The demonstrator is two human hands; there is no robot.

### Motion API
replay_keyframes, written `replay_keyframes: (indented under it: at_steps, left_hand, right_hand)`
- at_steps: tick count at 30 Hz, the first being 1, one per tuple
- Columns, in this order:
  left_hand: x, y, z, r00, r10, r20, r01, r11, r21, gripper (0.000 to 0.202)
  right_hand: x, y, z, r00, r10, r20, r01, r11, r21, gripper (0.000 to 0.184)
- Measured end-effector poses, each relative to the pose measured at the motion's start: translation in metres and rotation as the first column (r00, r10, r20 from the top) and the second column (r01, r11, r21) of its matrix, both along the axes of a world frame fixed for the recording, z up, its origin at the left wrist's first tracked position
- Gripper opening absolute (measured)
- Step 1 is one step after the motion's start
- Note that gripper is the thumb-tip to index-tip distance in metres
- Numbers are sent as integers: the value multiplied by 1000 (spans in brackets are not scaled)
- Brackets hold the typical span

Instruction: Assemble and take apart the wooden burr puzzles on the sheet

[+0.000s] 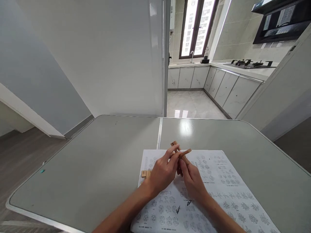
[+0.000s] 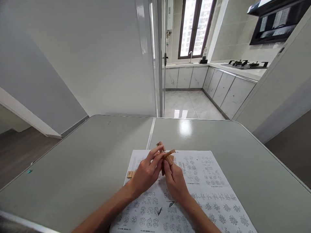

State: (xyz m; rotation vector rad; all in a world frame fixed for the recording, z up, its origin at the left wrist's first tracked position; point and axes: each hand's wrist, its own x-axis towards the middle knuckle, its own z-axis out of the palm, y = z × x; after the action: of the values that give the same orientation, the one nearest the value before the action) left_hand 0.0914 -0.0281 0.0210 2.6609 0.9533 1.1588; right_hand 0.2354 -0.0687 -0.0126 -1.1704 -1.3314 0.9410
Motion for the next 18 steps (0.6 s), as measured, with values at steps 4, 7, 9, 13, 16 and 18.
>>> replay_keyframes:
  at_steps: [4, 7, 9, 13, 16, 18]
  left_hand:
    - [-1, 1, 1, 1000, -13, -19, 14, 999, 43, 42]
    - [-2, 2, 1, 999, -28, -20, 30, 997, 78, 43]
    - [-1, 2, 1, 999, -35, -12, 36, 995, 92, 43]
    - [-1, 3, 4, 999, -36, -1, 36, 991, 132, 43]
    - [-1, 3, 6, 1000, -22, -7, 23, 985, 172, 43]
    - [-3, 2, 7, 1000, 9, 11, -11, 983, 181, 39]
  right_hand:
    - [0, 0, -1, 1000, 5, -3, -5, 1000, 0, 44]
    - [0, -1, -1, 1000, 26, -7, -26, 1000, 8, 42]
    - [0, -1, -1, 999, 35, -11, -35, 999, 10, 42]
    - [0, -1, -1, 999, 25, -35, -25, 1000, 4, 41]
    - [0, 0, -1, 996, 16, -88, -16, 1000, -4, 41]
    - [0, 0, 1, 990, 13, -140, -16, 1000, -19, 42]
